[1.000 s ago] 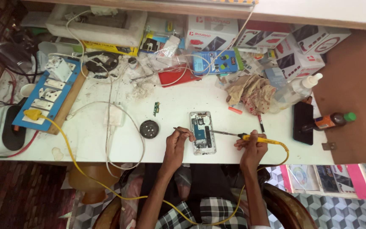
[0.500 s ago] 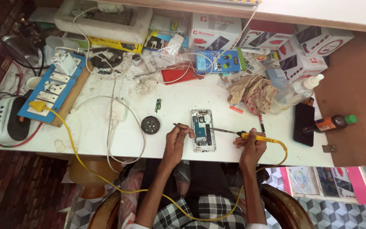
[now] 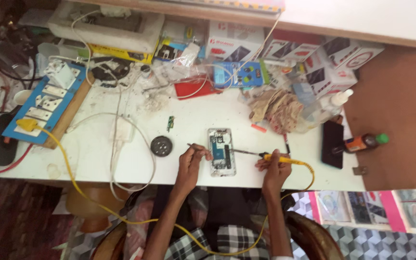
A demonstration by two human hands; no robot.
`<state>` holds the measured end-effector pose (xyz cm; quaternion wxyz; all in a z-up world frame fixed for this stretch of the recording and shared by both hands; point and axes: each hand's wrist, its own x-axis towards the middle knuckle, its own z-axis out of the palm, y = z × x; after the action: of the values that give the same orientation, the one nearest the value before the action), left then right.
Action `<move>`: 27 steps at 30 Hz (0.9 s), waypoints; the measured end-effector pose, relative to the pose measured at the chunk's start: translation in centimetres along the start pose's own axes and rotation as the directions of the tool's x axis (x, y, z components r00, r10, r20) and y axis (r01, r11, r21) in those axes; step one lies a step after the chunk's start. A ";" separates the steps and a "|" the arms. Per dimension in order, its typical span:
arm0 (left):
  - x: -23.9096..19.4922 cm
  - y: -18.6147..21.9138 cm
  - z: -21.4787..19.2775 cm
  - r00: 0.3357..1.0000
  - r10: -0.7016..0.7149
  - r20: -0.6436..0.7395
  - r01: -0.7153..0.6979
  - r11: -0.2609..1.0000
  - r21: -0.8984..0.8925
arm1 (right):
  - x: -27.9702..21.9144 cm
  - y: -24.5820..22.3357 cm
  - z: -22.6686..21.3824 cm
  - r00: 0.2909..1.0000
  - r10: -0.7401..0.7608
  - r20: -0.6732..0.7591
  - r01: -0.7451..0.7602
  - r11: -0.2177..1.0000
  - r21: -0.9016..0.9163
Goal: The person uses a soldering iron and tweezers to work on a disassembled mobile phone circuit board. They repeatedly apply the soldering iron to various points on the board while holding components with tweezers.
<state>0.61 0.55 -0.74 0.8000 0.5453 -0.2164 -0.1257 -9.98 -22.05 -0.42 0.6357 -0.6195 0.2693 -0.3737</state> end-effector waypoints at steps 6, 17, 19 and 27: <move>0.2 0.4 -0.2 1.000 -0.021 0.007 0.021 0.999 0.028 | 0.0 -0.6 0.7 1.000 0.008 -0.022 -0.008 1.000 -0.015; 0.0 0.2 0.1 0.999 -0.042 -0.014 0.042 0.998 0.039 | 0.1 -0.9 0.7 0.999 0.027 -0.038 -0.028 1.000 -0.010; 0.2 0.0 0.0 0.997 -0.070 -0.033 0.072 0.994 0.077 | 0.1 -0.8 0.8 0.999 0.017 -0.030 -0.017 1.000 -0.004; 0.5 -1.0 -0.3 0.997 -0.045 -0.055 0.048 0.998 0.050 | 0.2 -0.7 0.7 0.998 0.045 -0.047 -0.045 0.999 0.014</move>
<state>1.22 0.15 -1.68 0.7881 0.5739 -0.1850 -0.1237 -9.41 -21.81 0.36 0.6414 -0.6001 0.2958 -0.3755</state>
